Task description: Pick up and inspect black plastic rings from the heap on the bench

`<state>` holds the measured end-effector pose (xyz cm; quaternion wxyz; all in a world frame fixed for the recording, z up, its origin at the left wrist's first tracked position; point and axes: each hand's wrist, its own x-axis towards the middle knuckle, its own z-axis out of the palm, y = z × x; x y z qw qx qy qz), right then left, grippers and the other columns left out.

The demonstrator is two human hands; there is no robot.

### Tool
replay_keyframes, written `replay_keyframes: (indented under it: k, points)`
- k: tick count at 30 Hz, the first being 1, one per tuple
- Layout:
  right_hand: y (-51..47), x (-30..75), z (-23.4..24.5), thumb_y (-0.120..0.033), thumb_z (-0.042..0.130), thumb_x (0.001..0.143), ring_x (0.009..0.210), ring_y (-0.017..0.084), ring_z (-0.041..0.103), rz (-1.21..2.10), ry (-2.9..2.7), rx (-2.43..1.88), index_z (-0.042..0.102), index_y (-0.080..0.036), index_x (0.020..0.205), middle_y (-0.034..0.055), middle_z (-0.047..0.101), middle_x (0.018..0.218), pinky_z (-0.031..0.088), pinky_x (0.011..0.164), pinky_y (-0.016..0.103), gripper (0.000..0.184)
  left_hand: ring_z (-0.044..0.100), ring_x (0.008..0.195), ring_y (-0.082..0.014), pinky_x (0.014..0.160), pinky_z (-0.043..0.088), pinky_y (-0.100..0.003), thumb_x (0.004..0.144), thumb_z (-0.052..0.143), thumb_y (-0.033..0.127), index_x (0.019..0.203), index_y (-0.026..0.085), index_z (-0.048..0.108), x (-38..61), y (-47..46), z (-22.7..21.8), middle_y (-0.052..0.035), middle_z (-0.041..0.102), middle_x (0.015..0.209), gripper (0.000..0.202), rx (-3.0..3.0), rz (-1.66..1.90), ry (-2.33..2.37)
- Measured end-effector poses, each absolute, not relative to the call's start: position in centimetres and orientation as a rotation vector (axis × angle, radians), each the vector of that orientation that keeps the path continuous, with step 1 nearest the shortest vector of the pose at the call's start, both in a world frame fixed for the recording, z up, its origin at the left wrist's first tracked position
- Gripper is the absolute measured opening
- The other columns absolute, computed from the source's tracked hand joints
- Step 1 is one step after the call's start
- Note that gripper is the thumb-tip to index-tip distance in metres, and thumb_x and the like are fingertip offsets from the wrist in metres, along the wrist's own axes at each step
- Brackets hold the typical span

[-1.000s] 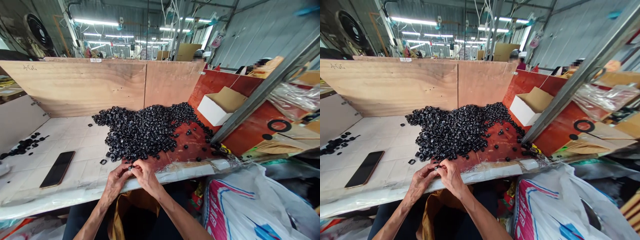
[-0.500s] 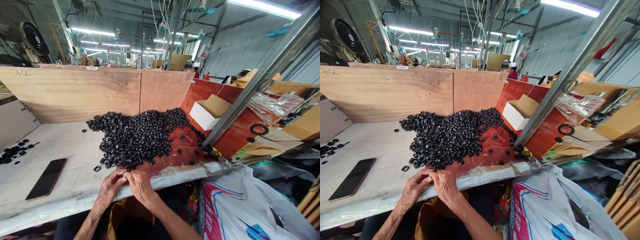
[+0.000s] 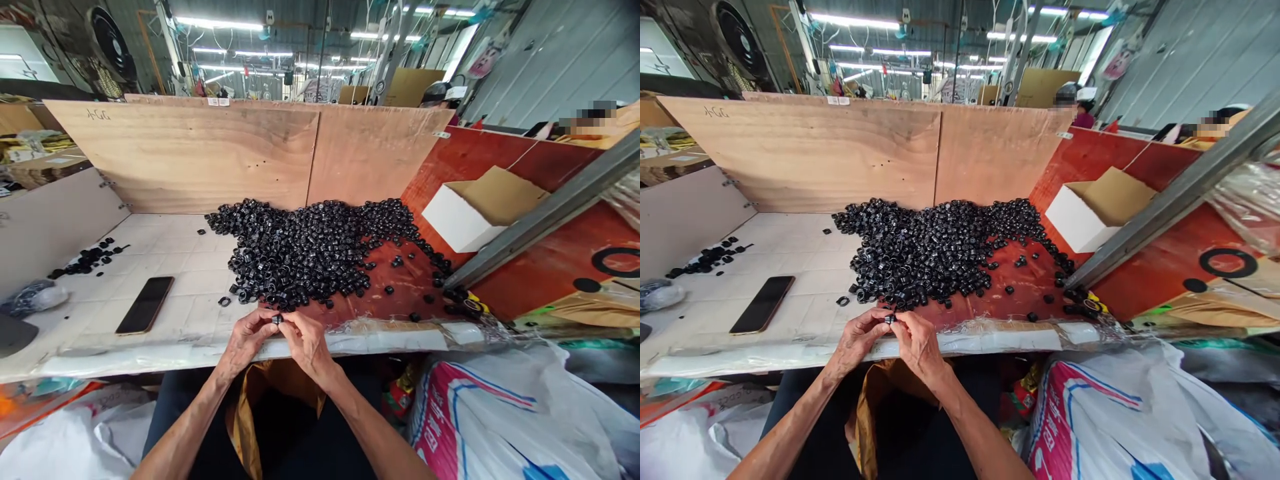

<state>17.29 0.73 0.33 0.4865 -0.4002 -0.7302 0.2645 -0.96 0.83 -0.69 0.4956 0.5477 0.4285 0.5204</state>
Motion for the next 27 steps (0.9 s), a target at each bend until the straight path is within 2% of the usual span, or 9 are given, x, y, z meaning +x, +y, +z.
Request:
replay_keyframes:
  k: [2, 8, 12, 15, 19, 20, 23, 25, 27]
  points:
    - [0.8, 17.4, 0.5, -0.029, 0.053, 0.102, 0.063, 0.014, 0.058, 0.622, -1.778, -0.997, 0.071, -0.020, 0.090, 0.0013, 0.065, 0.074, 0.044, 0.059, 0.024, 0.023, 0.073, 0.094, -0.0231, 0.091, 0.060, -0.036, 0.084, 0.081, 0.041, 0.105, 0.020, 0.079, -1.0, 0.7, -0.5, -0.0067, 0.079, 0.101, 0.030, 1.346, 1.242, 1.053]
    - [0.8, 17.6, 0.6, -0.028, 0.056, 0.101, 0.061, 0.014, 0.056, 0.596, -1.816, -1.006, 0.068, -0.020, 0.082, 0.0004, 0.061, 0.070, 0.045, 0.060, 0.025, 0.023, 0.073, 0.096, -0.0237, 0.091, 0.059, -0.037, 0.084, 0.081, 0.042, 0.106, 0.020, 0.079, -1.0, 0.8, -0.5, -0.0072, 0.079, 0.103, 0.032, 1.342, 1.239, 1.035]
    - [0.6, 17.5, 0.4, -0.028, 0.056, 0.100, 0.072, 0.017, 0.063, 0.611, -1.784, -0.961, 0.068, -0.020, 0.099, 0.0049, 0.069, 0.088, 0.050, 0.067, 0.027, 0.014, 0.073, 0.095, -0.0234, 0.091, 0.059, -0.036, 0.083, 0.081, 0.041, 0.108, 0.019, 0.078, -1.1, 0.7, -0.5, -0.0070, 0.079, 0.102, 0.033, 1.319, 1.208, 1.002]
    - [-0.2, 17.7, 0.6, -0.026, 0.050, 0.102, 0.063, 0.016, 0.061, 0.633, -1.777, -1.008, 0.065, -0.021, 0.086, 0.0008, 0.064, 0.071, 0.048, 0.063, 0.026, 0.023, 0.073, 0.089, -0.0218, 0.087, 0.059, -0.034, 0.084, 0.081, 0.039, 0.107, 0.018, 0.078, -0.9, -0.6, 0.1, -0.0062, 0.079, 0.098, 0.032, 1.298, 1.157, 1.001]
    - [-2.1, 18.5, 1.4, -0.025, 0.057, 0.098, 0.076, 0.017, 0.066, 0.702, -1.827, -0.941, 0.067, -0.020, 0.104, 0.0045, 0.070, 0.090, 0.052, 0.071, 0.027, 0.013, 0.072, 0.087, -0.0213, 0.085, 0.058, -0.034, 0.087, 0.078, 0.040, 0.105, 0.019, 0.076, -0.1, -3.5, 1.0, -0.0058, 0.078, 0.098, 0.028, 1.214, 1.116, 0.995]
    - [-2.6, 18.7, 1.5, -0.025, 0.058, 0.098, 0.078, 0.018, 0.067, 0.708, -1.854, -0.926, 0.068, -0.021, 0.103, 0.0050, 0.070, 0.092, 0.052, 0.073, 0.028, 0.012, 0.072, 0.087, -0.0214, 0.085, 0.058, -0.034, 0.087, 0.078, 0.040, 0.104, 0.019, 0.076, 0.0, -4.1, 1.3, -0.0056, 0.078, 0.096, 0.027, 1.202, 1.113, 0.999]
    - [-3.7, 18.9, 1.5, -0.025, 0.054, 0.100, 0.066, 0.016, 0.063, 0.771, -1.826, -1.019, 0.066, -0.021, 0.088, 0.0015, 0.066, 0.075, 0.049, 0.064, 0.026, 0.018, 0.071, 0.087, -0.0222, 0.084, 0.058, -0.034, 0.085, 0.079, 0.041, 0.102, 0.019, 0.077, 0.5, -5.4, 1.8, -0.0053, 0.078, 0.092, 0.028, 1.192, 1.112, 1.017]
    - [-4.3, 18.9, 1.5, -0.026, 0.053, 0.100, 0.061, 0.015, 0.061, 0.824, -1.769, -1.056, 0.066, -0.022, 0.091, 0.0003, 0.065, 0.072, 0.049, 0.061, 0.025, 0.016, 0.071, 0.087, -0.0229, 0.084, 0.058, -0.034, 0.084, 0.080, 0.042, 0.101, 0.019, 0.077, 0.6, -5.7, 2.0, -0.0059, 0.078, 0.093, 0.029, 1.186, 1.105, 1.020]
    - [-4.6, 19.1, 1.5, -0.025, 0.054, 0.099, 0.069, 0.017, 0.065, 0.801, -1.783, -0.987, 0.067, -0.022, 0.101, 0.0031, 0.069, 0.081, 0.052, 0.067, 0.028, 0.013, 0.071, 0.085, -0.0222, 0.084, 0.058, -0.034, 0.085, 0.080, 0.042, 0.100, 0.019, 0.077, 0.6, -5.9, 1.9, -0.0061, 0.078, 0.093, 0.028, 1.176, 1.089, 1.009]
